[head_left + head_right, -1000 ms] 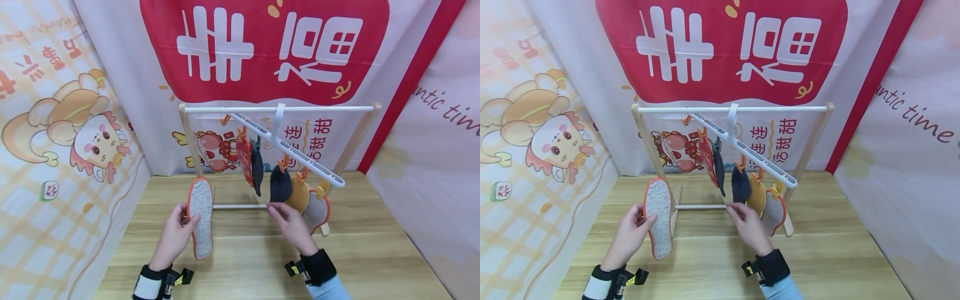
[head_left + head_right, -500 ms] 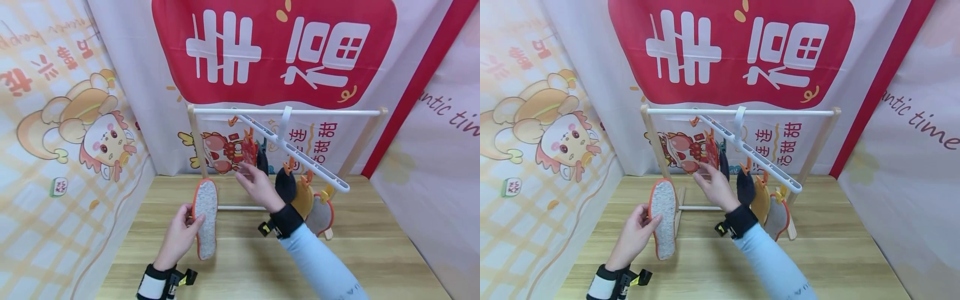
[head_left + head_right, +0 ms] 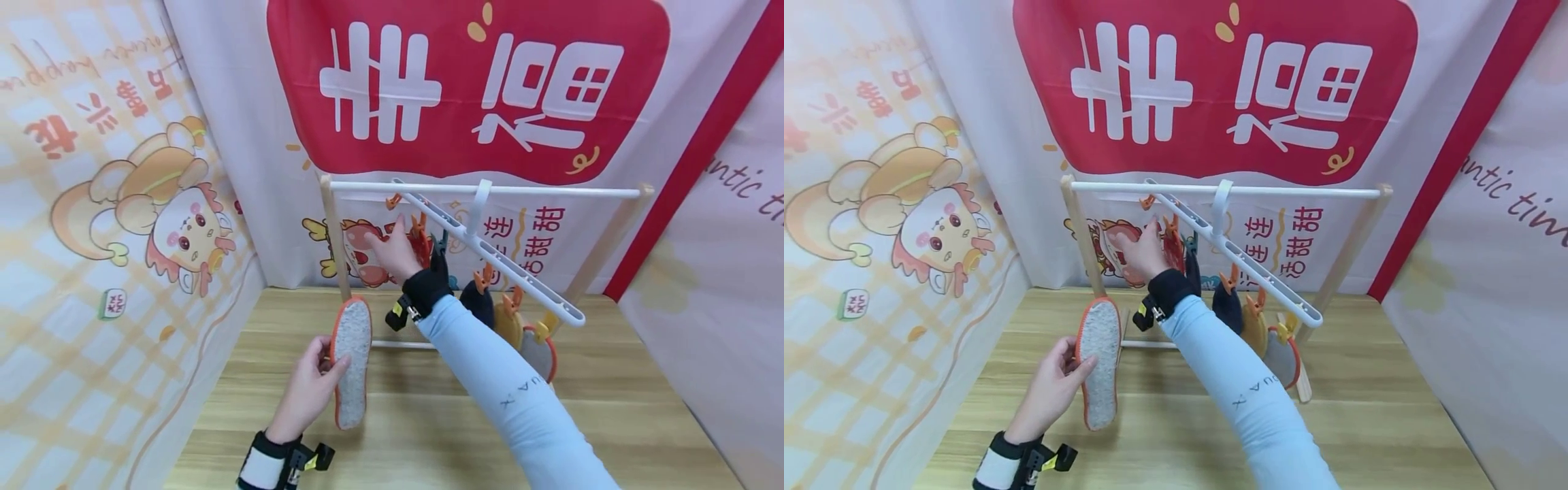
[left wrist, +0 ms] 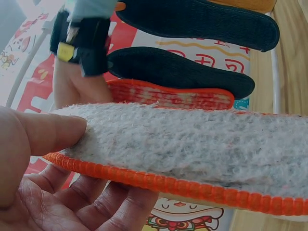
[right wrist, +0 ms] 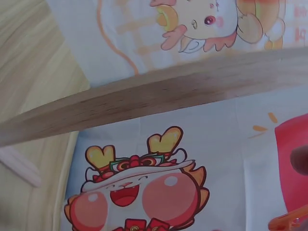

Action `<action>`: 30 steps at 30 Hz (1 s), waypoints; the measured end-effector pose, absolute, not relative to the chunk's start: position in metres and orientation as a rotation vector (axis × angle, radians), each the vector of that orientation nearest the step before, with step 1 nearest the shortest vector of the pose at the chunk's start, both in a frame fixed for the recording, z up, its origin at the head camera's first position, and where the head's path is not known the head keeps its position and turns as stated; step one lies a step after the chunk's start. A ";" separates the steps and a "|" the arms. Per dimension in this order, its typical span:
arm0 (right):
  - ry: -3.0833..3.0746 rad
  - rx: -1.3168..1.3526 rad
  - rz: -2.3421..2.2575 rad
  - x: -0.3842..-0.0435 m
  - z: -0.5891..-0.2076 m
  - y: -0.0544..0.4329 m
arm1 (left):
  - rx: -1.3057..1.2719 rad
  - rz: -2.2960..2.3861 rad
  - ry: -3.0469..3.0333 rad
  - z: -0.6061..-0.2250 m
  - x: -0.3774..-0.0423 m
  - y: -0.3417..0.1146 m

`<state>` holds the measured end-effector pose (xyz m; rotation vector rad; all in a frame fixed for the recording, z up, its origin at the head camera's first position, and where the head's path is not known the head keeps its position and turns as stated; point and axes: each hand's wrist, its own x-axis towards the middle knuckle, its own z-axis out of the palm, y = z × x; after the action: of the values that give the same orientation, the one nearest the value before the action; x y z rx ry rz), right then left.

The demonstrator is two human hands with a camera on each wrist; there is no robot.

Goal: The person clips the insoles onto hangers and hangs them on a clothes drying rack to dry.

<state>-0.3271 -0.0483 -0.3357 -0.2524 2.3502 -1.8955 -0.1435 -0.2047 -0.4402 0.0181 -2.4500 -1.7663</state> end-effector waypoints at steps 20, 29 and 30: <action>2.280 -0.238 -2.136 -0.346 -0.324 -0.065 | 0.101 -1.763 -2.434 -0.449 -0.138 -0.222; 2.209 -0.319 -2.176 -0.324 -0.329 -0.064 | 0.096 -1.781 -2.443 -0.450 -0.138 -0.224; 2.206 -0.330 -2.174 -0.321 -0.329 -0.065 | 0.097 -1.781 -2.442 -0.450 -0.137 -0.225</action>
<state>-0.3209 -0.0652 -0.3292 -0.3297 2.2062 -2.1741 -0.1370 -0.2247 -0.4499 0.0970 -2.4419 -1.7805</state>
